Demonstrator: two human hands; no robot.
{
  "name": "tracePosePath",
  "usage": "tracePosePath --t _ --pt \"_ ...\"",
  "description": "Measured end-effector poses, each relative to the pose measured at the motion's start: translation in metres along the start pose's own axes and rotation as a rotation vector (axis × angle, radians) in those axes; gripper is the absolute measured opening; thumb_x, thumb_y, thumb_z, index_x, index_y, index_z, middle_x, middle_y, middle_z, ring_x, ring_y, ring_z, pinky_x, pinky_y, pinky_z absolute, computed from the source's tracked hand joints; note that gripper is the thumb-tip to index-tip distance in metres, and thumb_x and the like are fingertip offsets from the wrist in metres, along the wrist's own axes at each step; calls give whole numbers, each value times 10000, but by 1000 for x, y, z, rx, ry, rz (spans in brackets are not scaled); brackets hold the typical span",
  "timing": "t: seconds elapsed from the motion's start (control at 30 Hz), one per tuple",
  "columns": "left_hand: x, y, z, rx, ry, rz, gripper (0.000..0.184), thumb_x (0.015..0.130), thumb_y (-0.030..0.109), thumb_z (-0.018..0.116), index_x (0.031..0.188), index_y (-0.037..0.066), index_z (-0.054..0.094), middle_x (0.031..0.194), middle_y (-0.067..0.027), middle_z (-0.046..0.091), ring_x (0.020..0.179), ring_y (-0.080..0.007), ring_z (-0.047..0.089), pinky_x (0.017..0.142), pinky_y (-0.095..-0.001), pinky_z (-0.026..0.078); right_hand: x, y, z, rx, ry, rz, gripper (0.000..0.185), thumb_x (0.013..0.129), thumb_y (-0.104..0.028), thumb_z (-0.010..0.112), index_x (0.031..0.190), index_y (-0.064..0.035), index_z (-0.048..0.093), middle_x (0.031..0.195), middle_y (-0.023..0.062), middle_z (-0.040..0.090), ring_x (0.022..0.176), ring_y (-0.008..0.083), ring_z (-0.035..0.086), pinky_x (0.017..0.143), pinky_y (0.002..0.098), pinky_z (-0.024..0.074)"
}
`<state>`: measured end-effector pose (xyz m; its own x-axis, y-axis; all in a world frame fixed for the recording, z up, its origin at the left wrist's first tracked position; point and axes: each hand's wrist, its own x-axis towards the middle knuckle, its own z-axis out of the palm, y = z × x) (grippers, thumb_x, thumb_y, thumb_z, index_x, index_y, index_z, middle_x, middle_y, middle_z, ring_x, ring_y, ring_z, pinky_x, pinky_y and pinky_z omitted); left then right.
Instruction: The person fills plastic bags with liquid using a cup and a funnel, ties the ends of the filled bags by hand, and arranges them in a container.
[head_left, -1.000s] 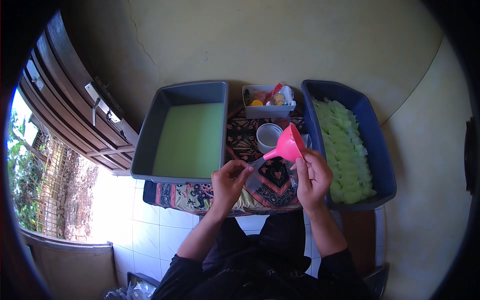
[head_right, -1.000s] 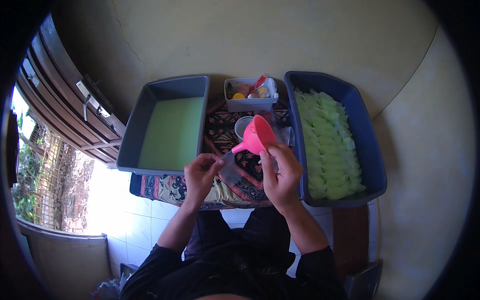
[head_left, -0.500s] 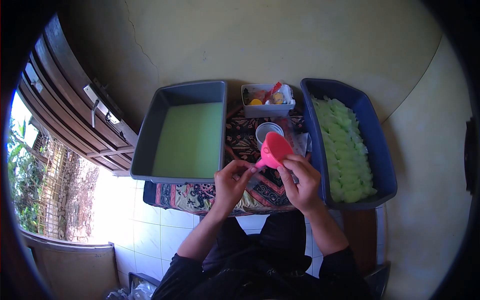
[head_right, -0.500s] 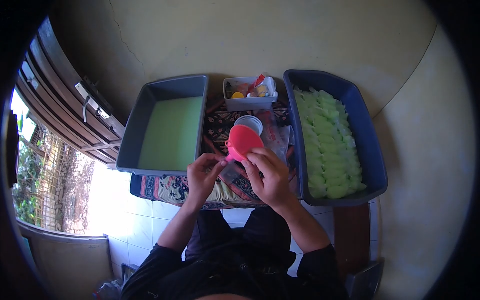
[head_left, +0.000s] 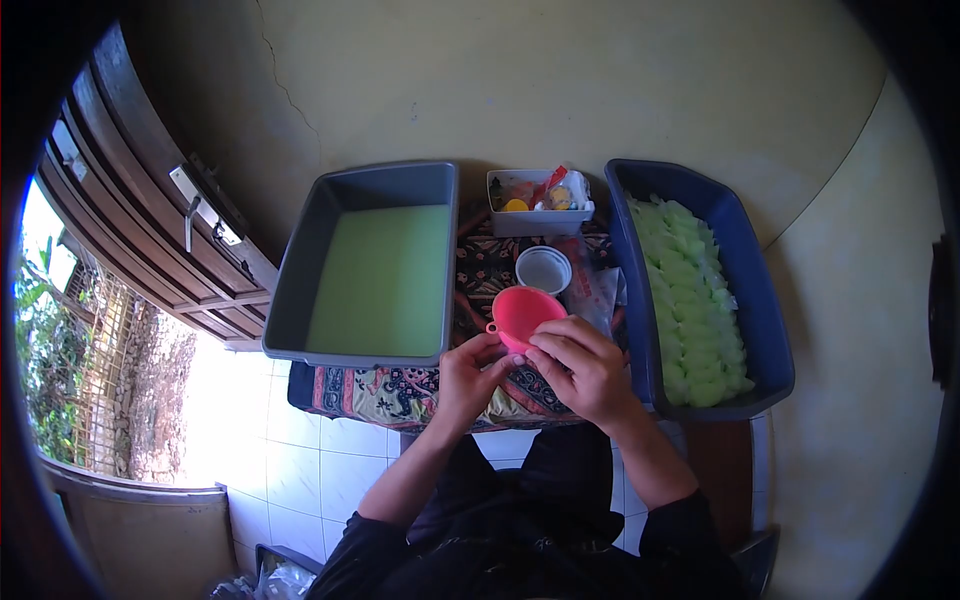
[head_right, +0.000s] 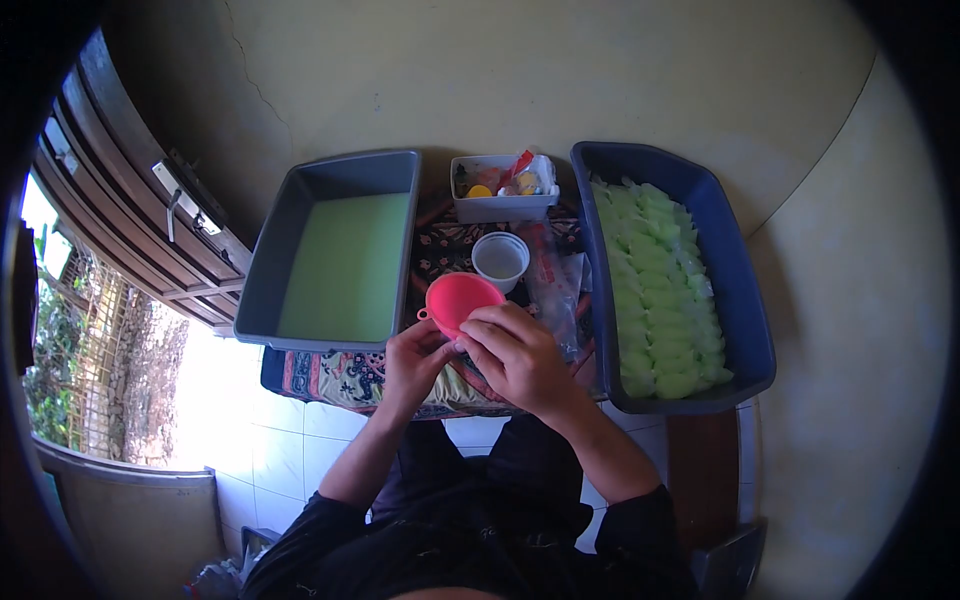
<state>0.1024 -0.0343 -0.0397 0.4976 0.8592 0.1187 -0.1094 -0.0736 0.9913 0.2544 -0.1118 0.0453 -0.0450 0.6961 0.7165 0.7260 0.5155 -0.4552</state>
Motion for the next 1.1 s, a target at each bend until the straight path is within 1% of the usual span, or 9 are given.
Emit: tracePosePath --t 0.13,0.23,0.33,0.4,0.43,0.5,0.7,0.97,1.1 --pt "-3 3 0 -6 18 70 274 796 80 735 1021 -44 641 887 -118 709 829 -122 661 742 -264 521 0 1 4 27 -8 -23 183 769 -31 699 941 10 648 906 102 607 780 262 615 689 349 508" --pt "-8 3 -2 252 30 189 244 805 76 720 1019 -20 654 861 -127 708 820 -129 670 728 -278 520 -1 0 5 51 -30 -57 198 775 -44 708 959 5 653 910 96 606 793 229 617 689 323 512" --pt "-14 7 -3 239 28 156 231 804 70 714 1012 -12 658 827 -149 700 814 -137 675 727 -282 514 1 -1 1 240 -23 111 196 805 -60 702 974 13 634 930 92 607 783 171 623 669 282 521" --pt "-20 -7 -11 184 8 142 221 815 54 704 1017 -21 656 865 -122 707 827 -126 665 744 -269 508 -5 27 14 470 378 282 173 851 -105 679 947 13 598 873 75 615 730 103 610 593 227 504" --pt "-24 -8 -13 186 8 142 221 815 54 704 1017 -21 656 865 -122 707 827 -126 665 744 -269 508 -9 45 19 471 378 282 173 851 -105 679 947 13 598 873 75 615 730 103 610 593 227 504" --pt "-32 -10 -16 -10 78 152 204 827 34 690 1012 -43 650 909 -97 704 843 -117 650 763 -254 500 -21 87 29 604 469 692 165 891 -181 641 901 -39 557 761 40 603 625 85 570 532 202 458" --pt "-44 12 -48 -202 183 124 169 850 -36 632 1015 -69 632 939 -99 685 891 -133 632 791 -257 492 -39 145 57 492 357 1081 237 876 -252 661 786 -70 538 667 13 582 540 76 566 403 200 427" --pt "-42 29 -107 -94 422 215 159 873 23 643 1005 -63 624 922 -89 678 870 -105 619 764 -225 477 -6 139 70 669 301 992 226 866 -168 633 690 -53 550 630 47 590 520 111 591 441 236 498" --pt "-36 25 -135 7 504 261 167 877 42 645 1005 -63 629 904 -76 680 821 -95 612 750 -217 473 29 99 74 654 230 819 264 879 -128 620 646 -35 535 611 36 583 539 102 599 473 233 509"
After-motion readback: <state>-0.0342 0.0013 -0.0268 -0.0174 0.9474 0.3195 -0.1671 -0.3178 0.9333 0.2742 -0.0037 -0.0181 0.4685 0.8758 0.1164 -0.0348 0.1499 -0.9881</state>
